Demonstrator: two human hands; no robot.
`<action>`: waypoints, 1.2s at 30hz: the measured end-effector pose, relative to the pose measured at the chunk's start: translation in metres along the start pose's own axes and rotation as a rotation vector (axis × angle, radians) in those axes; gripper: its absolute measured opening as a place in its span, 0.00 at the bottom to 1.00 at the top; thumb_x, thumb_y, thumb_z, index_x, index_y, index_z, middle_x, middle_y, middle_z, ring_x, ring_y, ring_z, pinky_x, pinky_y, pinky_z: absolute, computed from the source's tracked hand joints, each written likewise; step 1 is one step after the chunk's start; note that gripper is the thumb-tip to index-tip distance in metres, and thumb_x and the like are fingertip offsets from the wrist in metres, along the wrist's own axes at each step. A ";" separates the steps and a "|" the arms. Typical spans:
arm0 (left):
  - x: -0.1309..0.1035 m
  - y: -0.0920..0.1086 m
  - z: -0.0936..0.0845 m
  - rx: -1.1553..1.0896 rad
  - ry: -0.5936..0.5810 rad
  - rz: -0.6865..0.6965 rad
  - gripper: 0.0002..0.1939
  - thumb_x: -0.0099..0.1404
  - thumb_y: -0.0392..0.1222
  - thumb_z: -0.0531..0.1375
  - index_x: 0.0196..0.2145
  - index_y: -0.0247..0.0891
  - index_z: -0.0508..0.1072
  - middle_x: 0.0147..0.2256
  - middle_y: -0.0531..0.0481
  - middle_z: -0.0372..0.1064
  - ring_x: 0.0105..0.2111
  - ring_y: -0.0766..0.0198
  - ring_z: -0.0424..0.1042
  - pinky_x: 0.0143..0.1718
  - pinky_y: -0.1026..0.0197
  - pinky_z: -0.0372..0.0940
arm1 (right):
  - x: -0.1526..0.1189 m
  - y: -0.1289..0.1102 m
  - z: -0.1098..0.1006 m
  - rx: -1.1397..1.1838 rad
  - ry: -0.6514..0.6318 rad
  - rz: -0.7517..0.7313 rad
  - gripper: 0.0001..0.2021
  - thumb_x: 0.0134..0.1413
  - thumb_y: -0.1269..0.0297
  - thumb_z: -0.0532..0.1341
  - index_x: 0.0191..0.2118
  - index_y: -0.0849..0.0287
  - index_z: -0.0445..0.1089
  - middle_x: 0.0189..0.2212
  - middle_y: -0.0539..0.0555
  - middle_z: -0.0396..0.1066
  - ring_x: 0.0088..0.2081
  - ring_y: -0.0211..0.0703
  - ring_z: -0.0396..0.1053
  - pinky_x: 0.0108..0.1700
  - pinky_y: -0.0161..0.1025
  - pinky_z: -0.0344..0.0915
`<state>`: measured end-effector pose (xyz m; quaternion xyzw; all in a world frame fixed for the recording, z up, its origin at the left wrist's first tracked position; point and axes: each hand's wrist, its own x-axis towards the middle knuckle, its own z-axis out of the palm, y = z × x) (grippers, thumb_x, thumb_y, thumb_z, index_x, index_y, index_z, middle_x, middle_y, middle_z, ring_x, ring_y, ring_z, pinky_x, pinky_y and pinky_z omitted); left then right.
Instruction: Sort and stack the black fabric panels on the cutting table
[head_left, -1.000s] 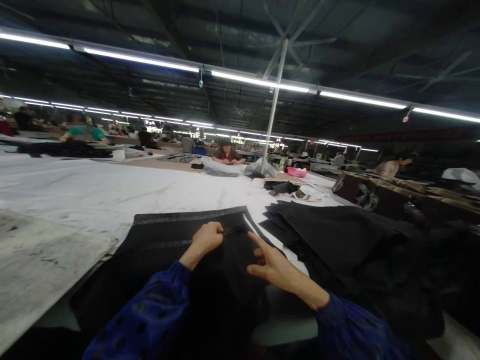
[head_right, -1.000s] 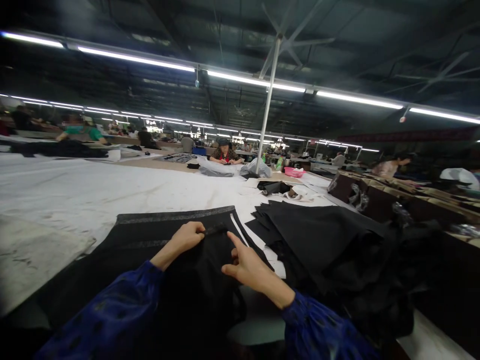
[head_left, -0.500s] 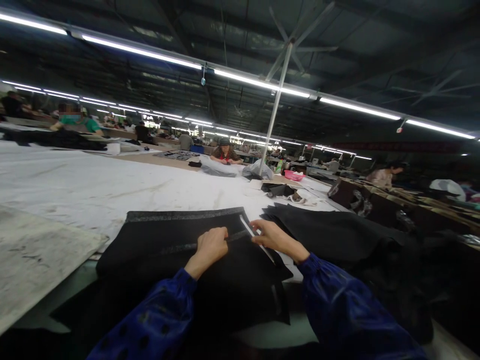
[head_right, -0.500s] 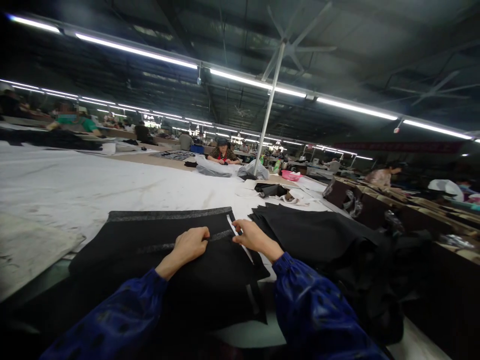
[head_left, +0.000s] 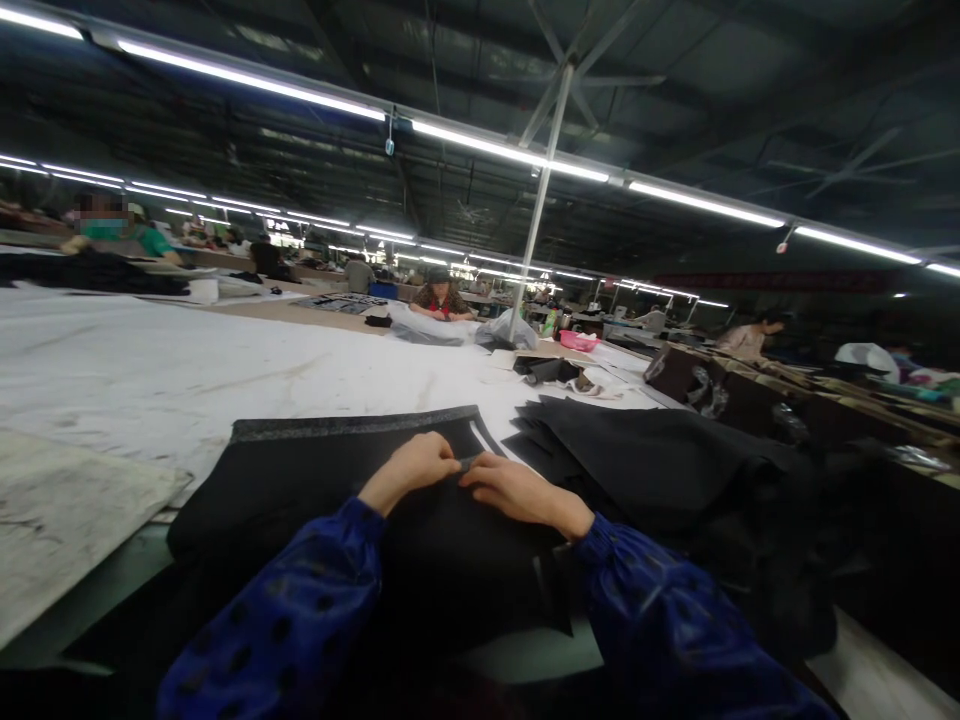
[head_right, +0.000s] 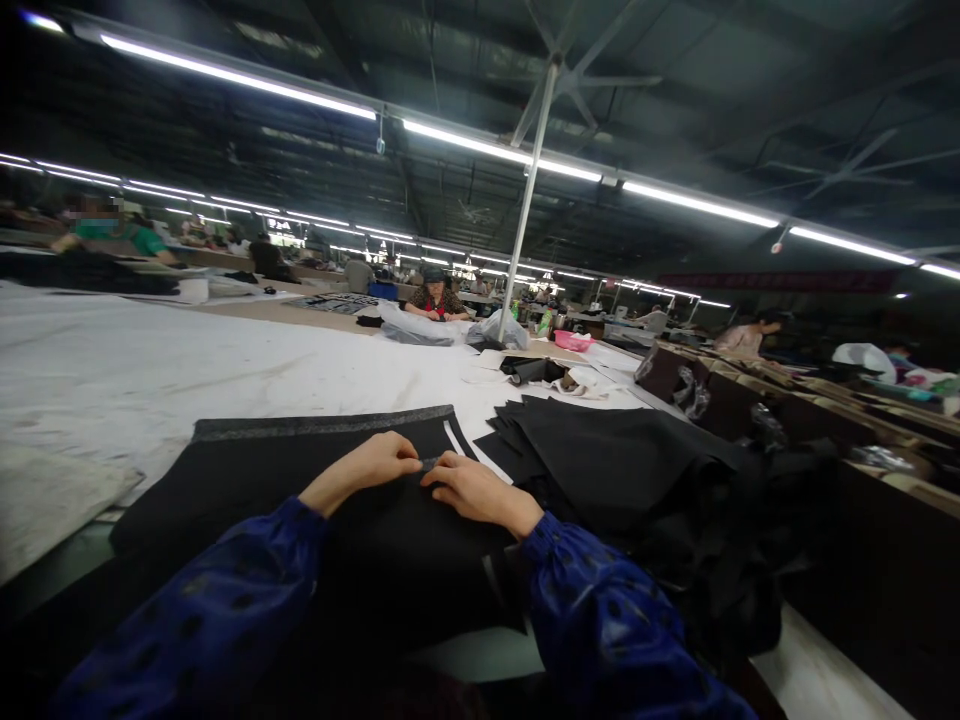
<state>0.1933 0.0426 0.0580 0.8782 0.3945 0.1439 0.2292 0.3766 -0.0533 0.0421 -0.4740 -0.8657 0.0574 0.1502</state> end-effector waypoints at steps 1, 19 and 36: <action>0.001 0.003 0.007 0.012 0.037 -0.028 0.10 0.54 0.43 0.59 0.32 0.39 0.78 0.32 0.48 0.77 0.35 0.58 0.73 0.33 0.64 0.61 | -0.001 0.003 -0.003 0.001 -0.016 -0.003 0.15 0.59 0.68 0.55 0.51 0.55 0.68 0.48 0.56 0.64 0.48 0.43 0.65 0.53 0.38 0.61; -0.003 0.005 0.040 0.132 0.274 0.099 0.10 0.59 0.34 0.56 0.35 0.44 0.75 0.37 0.52 0.72 0.38 0.62 0.71 0.37 0.64 0.62 | 0.028 0.052 -0.035 -0.245 -0.097 0.029 0.13 0.53 0.75 0.56 0.42 0.63 0.74 0.35 0.57 0.72 0.35 0.41 0.68 0.41 0.35 0.61; 0.008 -0.001 0.042 0.008 0.242 0.019 0.09 0.56 0.36 0.60 0.35 0.44 0.76 0.36 0.53 0.75 0.38 0.60 0.72 0.38 0.63 0.63 | 0.032 0.059 -0.041 -0.176 -0.131 0.012 0.14 0.51 0.80 0.55 0.41 0.65 0.74 0.34 0.55 0.74 0.35 0.38 0.70 0.41 0.32 0.63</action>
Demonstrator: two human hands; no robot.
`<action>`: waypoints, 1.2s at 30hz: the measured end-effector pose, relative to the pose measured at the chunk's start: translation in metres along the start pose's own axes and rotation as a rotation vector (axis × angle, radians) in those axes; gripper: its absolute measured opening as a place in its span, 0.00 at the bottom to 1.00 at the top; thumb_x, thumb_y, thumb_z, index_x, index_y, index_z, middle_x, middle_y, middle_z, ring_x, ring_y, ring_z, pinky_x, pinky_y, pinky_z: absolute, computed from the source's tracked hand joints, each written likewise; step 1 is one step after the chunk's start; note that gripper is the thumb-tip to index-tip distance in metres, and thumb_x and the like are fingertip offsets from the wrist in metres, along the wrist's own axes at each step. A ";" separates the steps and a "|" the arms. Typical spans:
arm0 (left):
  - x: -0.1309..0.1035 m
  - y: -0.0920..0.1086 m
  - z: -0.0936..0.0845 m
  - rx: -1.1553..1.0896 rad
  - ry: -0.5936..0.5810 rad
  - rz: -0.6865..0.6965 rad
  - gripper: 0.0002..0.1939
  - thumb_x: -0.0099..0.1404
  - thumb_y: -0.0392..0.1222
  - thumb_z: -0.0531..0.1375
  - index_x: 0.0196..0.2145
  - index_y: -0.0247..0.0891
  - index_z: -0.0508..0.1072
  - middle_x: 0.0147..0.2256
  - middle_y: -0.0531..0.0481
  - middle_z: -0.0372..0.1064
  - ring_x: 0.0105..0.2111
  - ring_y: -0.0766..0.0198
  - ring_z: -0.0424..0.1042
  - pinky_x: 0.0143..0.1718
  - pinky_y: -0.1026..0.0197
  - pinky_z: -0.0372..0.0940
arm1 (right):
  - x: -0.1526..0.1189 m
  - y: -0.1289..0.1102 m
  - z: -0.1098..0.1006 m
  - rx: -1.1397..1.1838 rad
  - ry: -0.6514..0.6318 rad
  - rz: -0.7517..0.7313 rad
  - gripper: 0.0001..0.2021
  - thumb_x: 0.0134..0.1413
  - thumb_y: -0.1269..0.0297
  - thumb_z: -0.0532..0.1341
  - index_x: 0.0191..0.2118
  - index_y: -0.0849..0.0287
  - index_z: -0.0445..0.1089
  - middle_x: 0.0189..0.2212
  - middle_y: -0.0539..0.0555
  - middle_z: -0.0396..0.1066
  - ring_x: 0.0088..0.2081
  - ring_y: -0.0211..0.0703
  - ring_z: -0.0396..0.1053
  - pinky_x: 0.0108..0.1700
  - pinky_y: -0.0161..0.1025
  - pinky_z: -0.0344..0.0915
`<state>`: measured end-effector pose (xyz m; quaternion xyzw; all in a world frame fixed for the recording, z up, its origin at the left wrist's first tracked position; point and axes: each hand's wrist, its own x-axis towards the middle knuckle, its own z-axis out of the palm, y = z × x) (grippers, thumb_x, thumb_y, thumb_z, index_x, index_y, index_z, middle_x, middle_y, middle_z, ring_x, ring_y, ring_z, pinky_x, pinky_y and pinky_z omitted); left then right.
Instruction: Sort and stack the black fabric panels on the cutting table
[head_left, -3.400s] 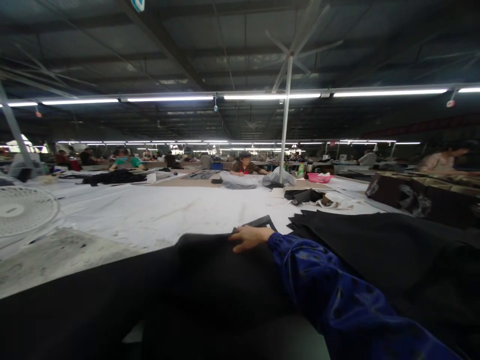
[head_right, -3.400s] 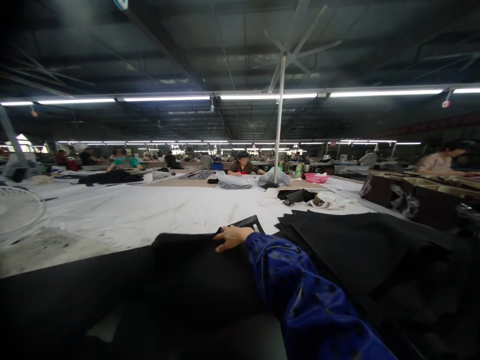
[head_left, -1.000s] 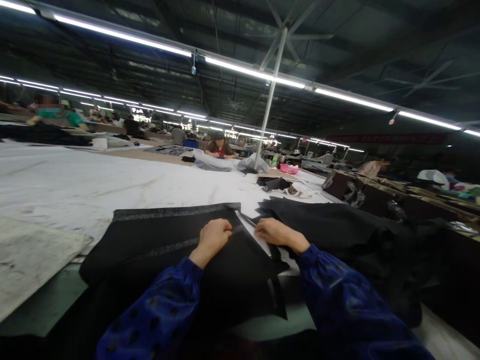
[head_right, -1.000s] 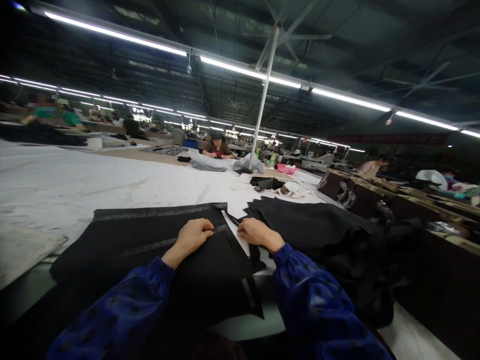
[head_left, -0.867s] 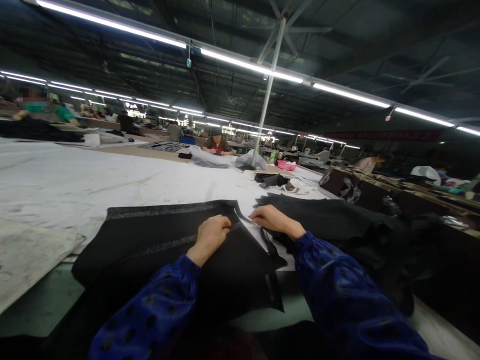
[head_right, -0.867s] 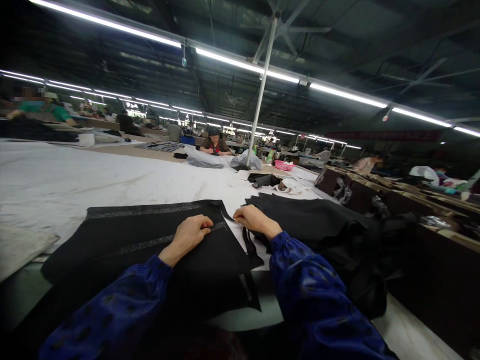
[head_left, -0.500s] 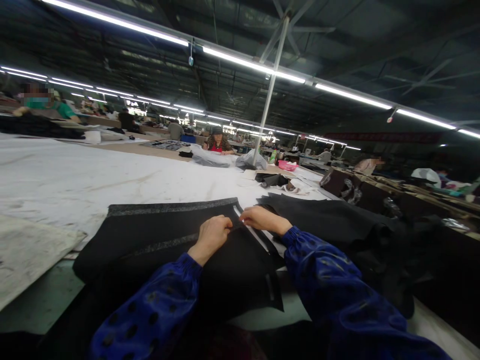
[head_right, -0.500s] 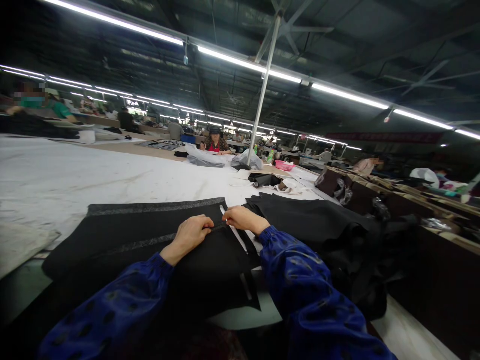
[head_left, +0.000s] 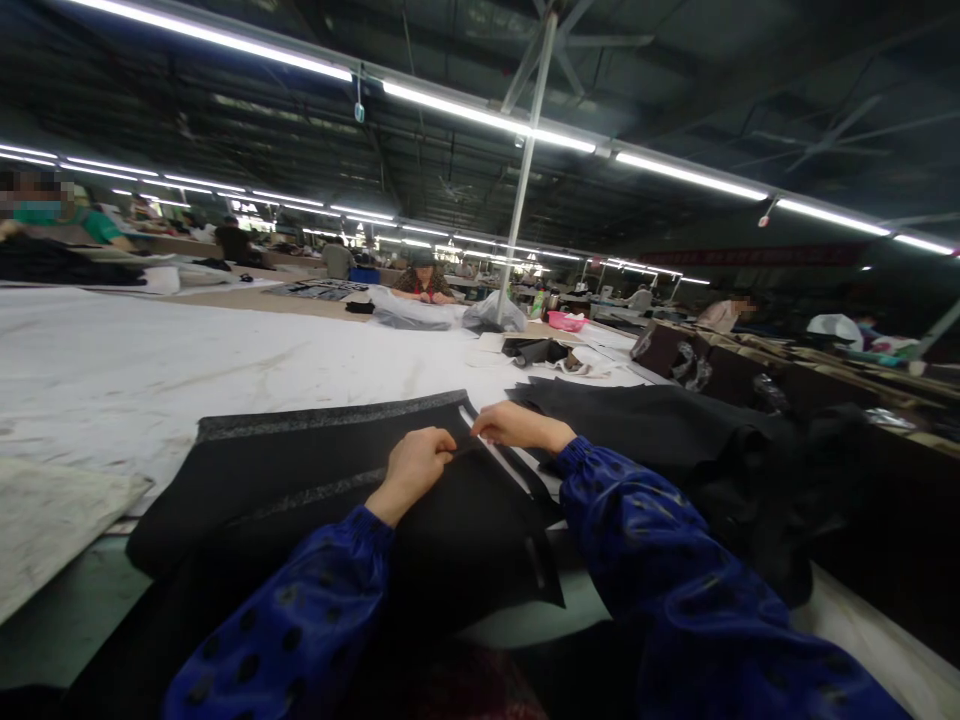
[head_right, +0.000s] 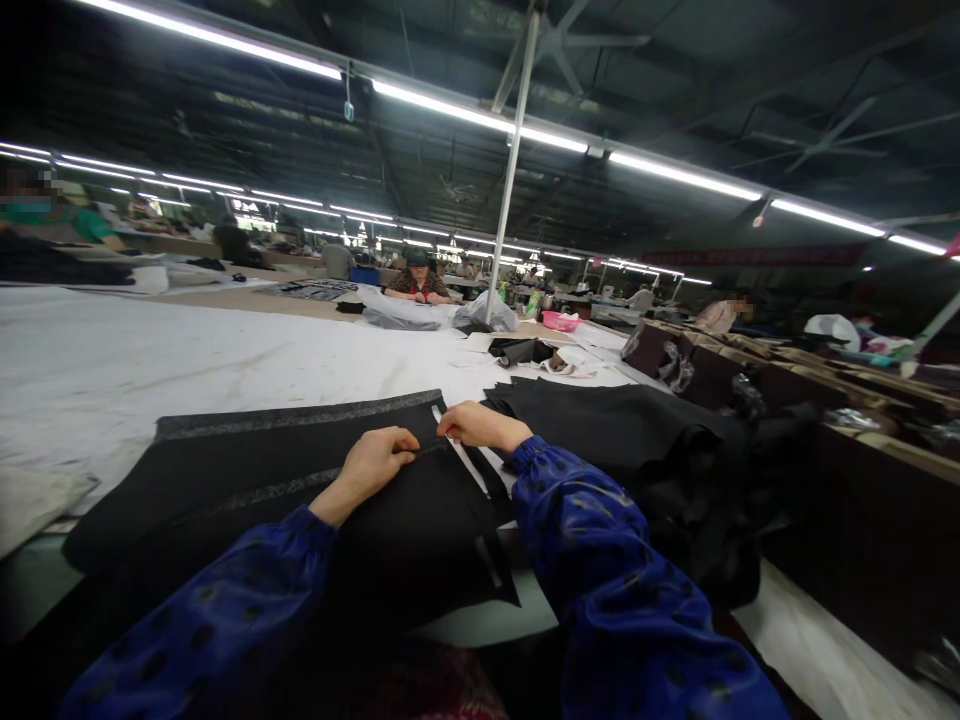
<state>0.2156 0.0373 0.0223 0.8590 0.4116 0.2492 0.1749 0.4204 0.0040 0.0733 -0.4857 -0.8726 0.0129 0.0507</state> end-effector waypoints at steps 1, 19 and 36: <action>0.002 -0.001 0.001 -0.029 -0.007 -0.019 0.09 0.55 0.36 0.61 0.35 0.44 0.77 0.36 0.53 0.76 0.38 0.60 0.73 0.39 0.63 0.63 | -0.001 -0.001 -0.002 -0.002 0.007 0.009 0.13 0.52 0.79 0.55 0.41 0.65 0.74 0.35 0.55 0.74 0.35 0.38 0.70 0.41 0.32 0.62; 0.007 -0.003 0.006 -0.142 -0.018 -0.064 0.09 0.54 0.36 0.61 0.34 0.41 0.77 0.35 0.51 0.77 0.37 0.61 0.74 0.38 0.64 0.64 | -0.008 -0.023 -0.013 -0.295 -0.011 0.064 0.08 0.56 0.69 0.57 0.36 0.59 0.75 0.36 0.55 0.72 0.38 0.42 0.69 0.35 0.33 0.57; 0.003 -0.003 0.001 -0.059 -0.027 0.016 0.11 0.57 0.36 0.61 0.38 0.40 0.79 0.39 0.50 0.76 0.42 0.59 0.72 0.46 0.63 0.63 | -0.008 -0.015 0.013 -0.314 0.061 0.010 0.08 0.58 0.70 0.54 0.37 0.59 0.71 0.36 0.54 0.70 0.36 0.39 0.67 0.33 0.34 0.55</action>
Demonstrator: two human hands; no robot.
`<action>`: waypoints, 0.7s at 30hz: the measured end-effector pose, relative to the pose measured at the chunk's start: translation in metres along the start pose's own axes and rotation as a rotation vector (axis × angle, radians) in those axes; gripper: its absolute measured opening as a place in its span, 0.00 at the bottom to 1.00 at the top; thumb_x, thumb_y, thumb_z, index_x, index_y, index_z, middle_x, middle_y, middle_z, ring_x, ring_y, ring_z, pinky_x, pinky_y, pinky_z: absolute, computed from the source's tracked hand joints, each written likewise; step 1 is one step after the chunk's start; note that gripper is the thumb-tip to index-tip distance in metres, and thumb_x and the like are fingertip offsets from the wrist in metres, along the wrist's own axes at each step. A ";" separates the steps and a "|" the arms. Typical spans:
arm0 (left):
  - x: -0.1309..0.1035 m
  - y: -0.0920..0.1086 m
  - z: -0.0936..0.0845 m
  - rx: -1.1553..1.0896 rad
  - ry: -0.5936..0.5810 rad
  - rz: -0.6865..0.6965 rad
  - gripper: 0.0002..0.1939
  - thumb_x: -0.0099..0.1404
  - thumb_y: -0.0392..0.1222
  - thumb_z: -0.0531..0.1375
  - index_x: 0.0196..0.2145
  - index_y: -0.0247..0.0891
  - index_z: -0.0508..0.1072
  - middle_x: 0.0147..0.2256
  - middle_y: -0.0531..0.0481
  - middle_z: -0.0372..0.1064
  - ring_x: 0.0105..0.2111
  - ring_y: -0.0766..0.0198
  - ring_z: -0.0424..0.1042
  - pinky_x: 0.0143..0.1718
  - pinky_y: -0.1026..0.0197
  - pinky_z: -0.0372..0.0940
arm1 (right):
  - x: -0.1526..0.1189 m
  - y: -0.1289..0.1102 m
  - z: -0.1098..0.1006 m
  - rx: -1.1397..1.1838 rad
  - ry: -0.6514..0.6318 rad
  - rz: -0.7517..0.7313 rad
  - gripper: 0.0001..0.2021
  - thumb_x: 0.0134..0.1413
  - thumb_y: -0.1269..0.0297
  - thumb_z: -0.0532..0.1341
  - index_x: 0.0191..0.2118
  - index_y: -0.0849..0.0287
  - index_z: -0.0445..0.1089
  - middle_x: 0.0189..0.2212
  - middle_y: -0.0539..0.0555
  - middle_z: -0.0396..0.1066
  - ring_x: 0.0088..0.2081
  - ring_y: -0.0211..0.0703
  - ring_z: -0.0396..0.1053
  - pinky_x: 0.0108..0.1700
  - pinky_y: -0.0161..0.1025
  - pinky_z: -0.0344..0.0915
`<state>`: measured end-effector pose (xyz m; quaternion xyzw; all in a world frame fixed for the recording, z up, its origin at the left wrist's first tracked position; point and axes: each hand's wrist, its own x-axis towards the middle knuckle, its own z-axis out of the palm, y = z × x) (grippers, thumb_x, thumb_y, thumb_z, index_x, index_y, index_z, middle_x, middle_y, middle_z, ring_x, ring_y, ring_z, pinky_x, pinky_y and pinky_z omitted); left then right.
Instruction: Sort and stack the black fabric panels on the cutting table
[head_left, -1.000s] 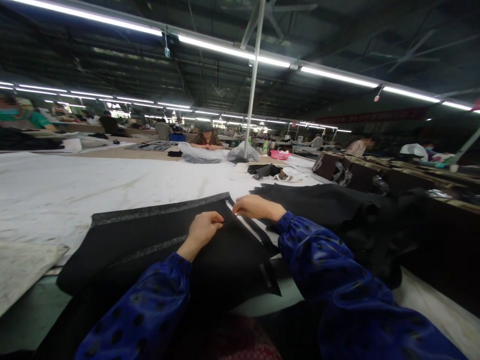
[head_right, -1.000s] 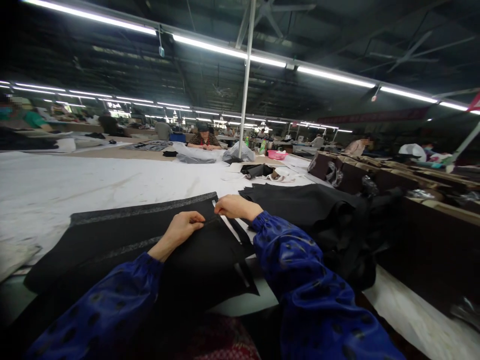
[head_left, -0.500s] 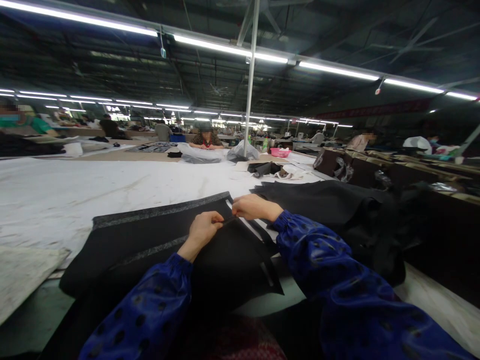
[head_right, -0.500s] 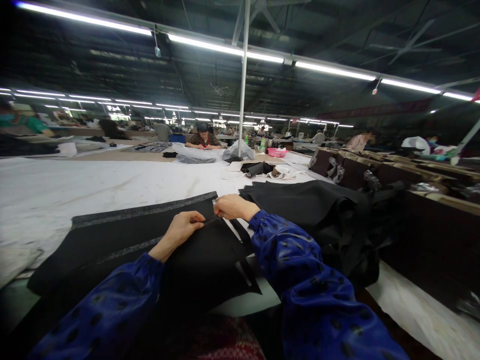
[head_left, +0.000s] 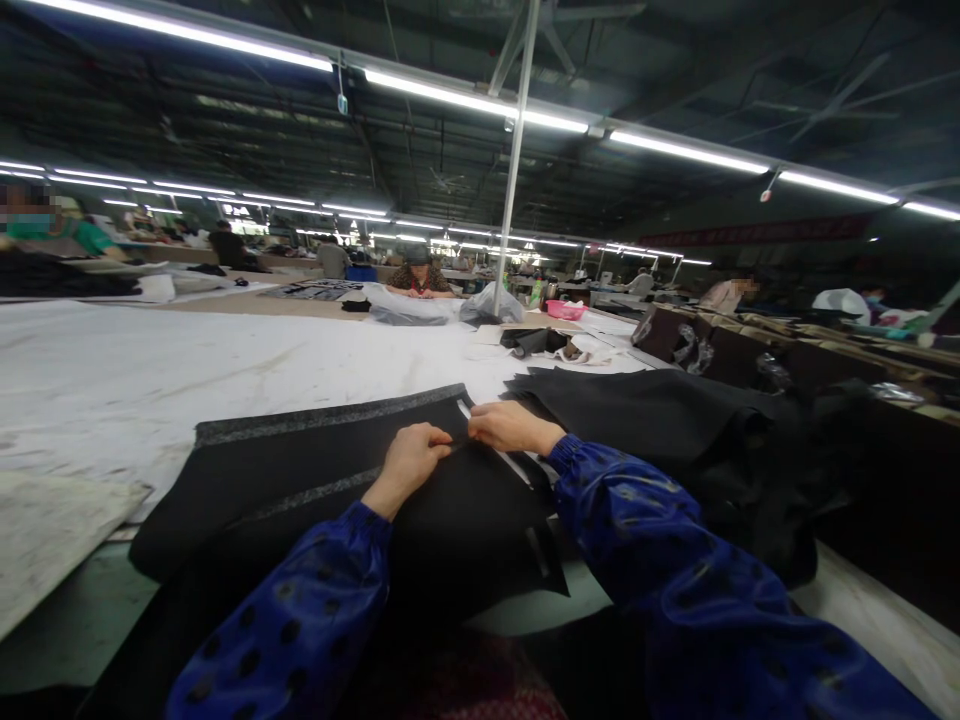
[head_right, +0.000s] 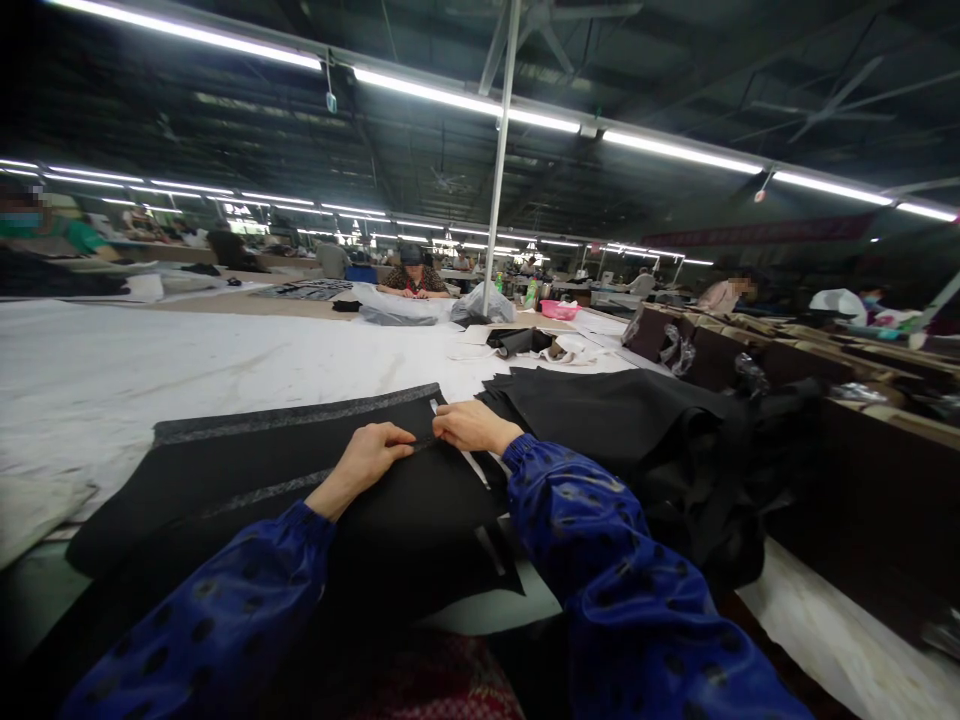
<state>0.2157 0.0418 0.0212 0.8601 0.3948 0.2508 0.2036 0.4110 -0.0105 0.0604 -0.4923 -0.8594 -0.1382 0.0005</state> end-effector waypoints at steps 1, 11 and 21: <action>0.000 0.000 -0.001 0.002 -0.004 0.010 0.11 0.57 0.36 0.61 0.38 0.39 0.79 0.40 0.50 0.76 0.43 0.59 0.72 0.46 0.63 0.63 | 0.000 0.000 0.002 0.004 0.005 -0.005 0.08 0.58 0.71 0.54 0.37 0.60 0.71 0.36 0.54 0.70 0.35 0.39 0.67 0.33 0.33 0.55; -0.001 -0.003 -0.002 0.048 0.009 0.075 0.12 0.62 0.40 0.55 0.35 0.41 0.80 0.38 0.50 0.76 0.40 0.60 0.72 0.43 0.63 0.64 | 0.002 -0.001 0.001 -0.022 -0.006 -0.026 0.09 0.58 0.72 0.53 0.38 0.59 0.70 0.36 0.53 0.69 0.34 0.38 0.66 0.33 0.33 0.54; -0.010 0.003 -0.003 0.378 0.042 0.260 0.15 0.62 0.33 0.53 0.36 0.44 0.79 0.36 0.50 0.73 0.39 0.57 0.67 0.38 0.58 0.60 | 0.002 -0.005 0.002 -0.112 -0.031 -0.056 0.09 0.61 0.70 0.52 0.37 0.60 0.70 0.35 0.54 0.68 0.35 0.39 0.64 0.30 0.34 0.50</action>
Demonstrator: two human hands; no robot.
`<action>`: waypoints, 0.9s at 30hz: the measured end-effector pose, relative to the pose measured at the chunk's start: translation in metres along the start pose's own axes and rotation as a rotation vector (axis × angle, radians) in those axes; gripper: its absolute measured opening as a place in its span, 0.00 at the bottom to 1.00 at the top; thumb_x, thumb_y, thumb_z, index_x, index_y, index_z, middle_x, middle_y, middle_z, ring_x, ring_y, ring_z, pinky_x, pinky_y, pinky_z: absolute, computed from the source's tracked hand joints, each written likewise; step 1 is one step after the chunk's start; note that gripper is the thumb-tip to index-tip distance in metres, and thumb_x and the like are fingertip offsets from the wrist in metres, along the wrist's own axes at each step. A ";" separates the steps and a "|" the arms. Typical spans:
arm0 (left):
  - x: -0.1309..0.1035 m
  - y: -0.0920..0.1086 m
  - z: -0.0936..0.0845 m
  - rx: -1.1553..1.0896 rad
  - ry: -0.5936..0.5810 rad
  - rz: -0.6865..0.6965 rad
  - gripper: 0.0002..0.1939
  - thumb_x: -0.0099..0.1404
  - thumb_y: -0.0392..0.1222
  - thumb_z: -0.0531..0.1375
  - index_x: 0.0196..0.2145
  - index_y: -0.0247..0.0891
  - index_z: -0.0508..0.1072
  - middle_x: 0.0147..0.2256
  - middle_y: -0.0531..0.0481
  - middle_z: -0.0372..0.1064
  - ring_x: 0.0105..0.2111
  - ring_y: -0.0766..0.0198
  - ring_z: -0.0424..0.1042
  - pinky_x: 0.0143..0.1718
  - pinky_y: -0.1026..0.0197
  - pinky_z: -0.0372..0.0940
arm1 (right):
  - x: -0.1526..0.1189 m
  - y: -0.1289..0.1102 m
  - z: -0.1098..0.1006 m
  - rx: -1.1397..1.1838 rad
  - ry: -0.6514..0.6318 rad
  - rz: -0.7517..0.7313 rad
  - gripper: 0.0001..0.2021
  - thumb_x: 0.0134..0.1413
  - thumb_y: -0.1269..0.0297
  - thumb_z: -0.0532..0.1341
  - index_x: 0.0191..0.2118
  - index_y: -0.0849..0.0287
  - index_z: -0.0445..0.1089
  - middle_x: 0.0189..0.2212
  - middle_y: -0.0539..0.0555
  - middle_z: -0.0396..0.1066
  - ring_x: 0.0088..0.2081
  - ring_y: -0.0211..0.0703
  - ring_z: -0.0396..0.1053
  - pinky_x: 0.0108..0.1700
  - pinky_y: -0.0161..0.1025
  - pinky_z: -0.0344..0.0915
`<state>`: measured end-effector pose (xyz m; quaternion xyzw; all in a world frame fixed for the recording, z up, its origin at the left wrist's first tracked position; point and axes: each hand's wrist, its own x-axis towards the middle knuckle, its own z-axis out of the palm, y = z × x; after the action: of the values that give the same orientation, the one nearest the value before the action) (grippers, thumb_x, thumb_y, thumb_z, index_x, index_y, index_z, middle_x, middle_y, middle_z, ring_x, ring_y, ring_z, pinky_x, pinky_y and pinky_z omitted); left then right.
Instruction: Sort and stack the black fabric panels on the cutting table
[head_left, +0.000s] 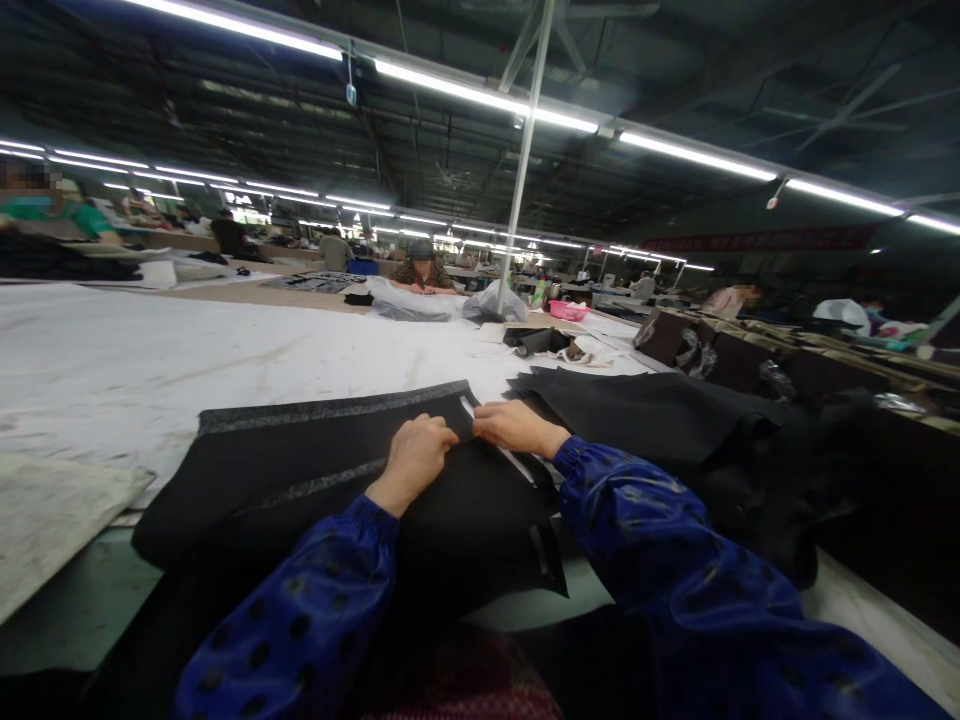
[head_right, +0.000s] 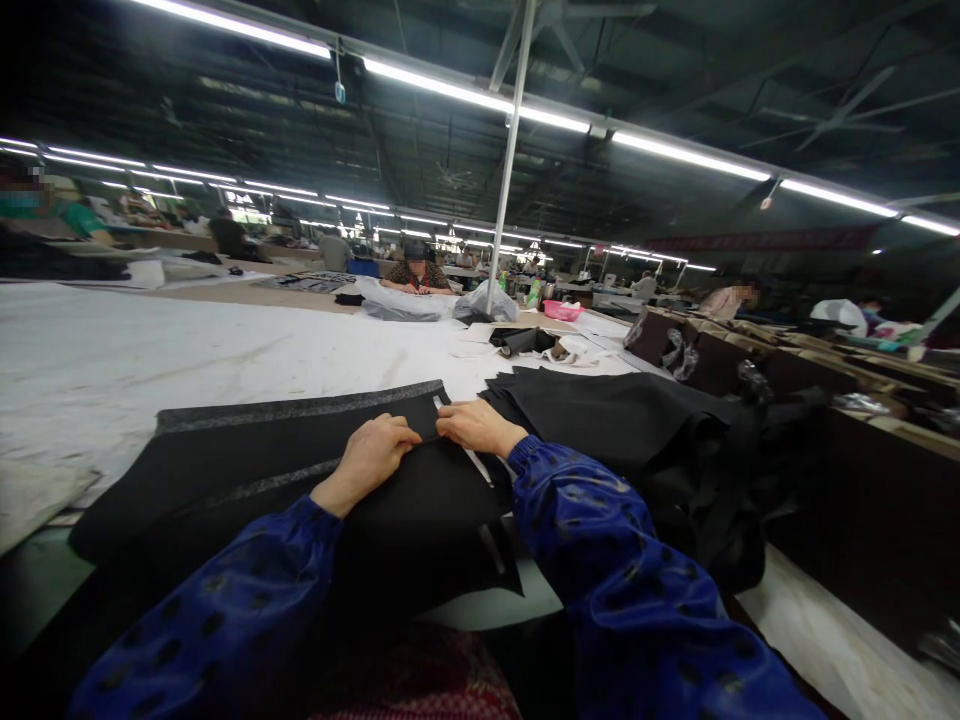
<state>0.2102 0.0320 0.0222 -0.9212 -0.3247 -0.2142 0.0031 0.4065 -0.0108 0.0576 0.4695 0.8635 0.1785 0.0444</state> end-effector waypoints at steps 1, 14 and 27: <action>-0.001 0.000 -0.001 0.026 0.001 0.032 0.15 0.62 0.33 0.53 0.36 0.44 0.79 0.36 0.49 0.73 0.39 0.57 0.67 0.38 0.58 0.60 | 0.000 0.000 0.001 -0.017 -0.003 -0.009 0.09 0.61 0.70 0.52 0.37 0.60 0.70 0.35 0.54 0.68 0.36 0.39 0.63 0.30 0.34 0.50; -0.003 0.004 -0.004 0.133 -0.035 0.158 0.16 0.60 0.28 0.52 0.35 0.40 0.79 0.36 0.46 0.71 0.38 0.58 0.65 0.37 0.57 0.56 | 0.000 -0.009 0.001 -0.157 -0.107 -0.065 0.11 0.63 0.70 0.51 0.40 0.64 0.70 0.40 0.59 0.68 0.41 0.45 0.62 0.36 0.38 0.58; -0.006 0.002 -0.007 0.082 -0.020 0.117 0.15 0.60 0.29 0.53 0.35 0.40 0.78 0.36 0.47 0.71 0.40 0.58 0.67 0.39 0.58 0.58 | 0.005 -0.042 -0.011 0.216 -0.043 0.240 0.20 0.50 0.82 0.51 0.47 0.64 0.70 0.41 0.59 0.71 0.41 0.43 0.69 0.45 0.36 0.62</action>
<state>0.2051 0.0259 0.0265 -0.9399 -0.2786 -0.1912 0.0500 0.3676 -0.0301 0.0533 0.5750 0.8143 0.0784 -0.0096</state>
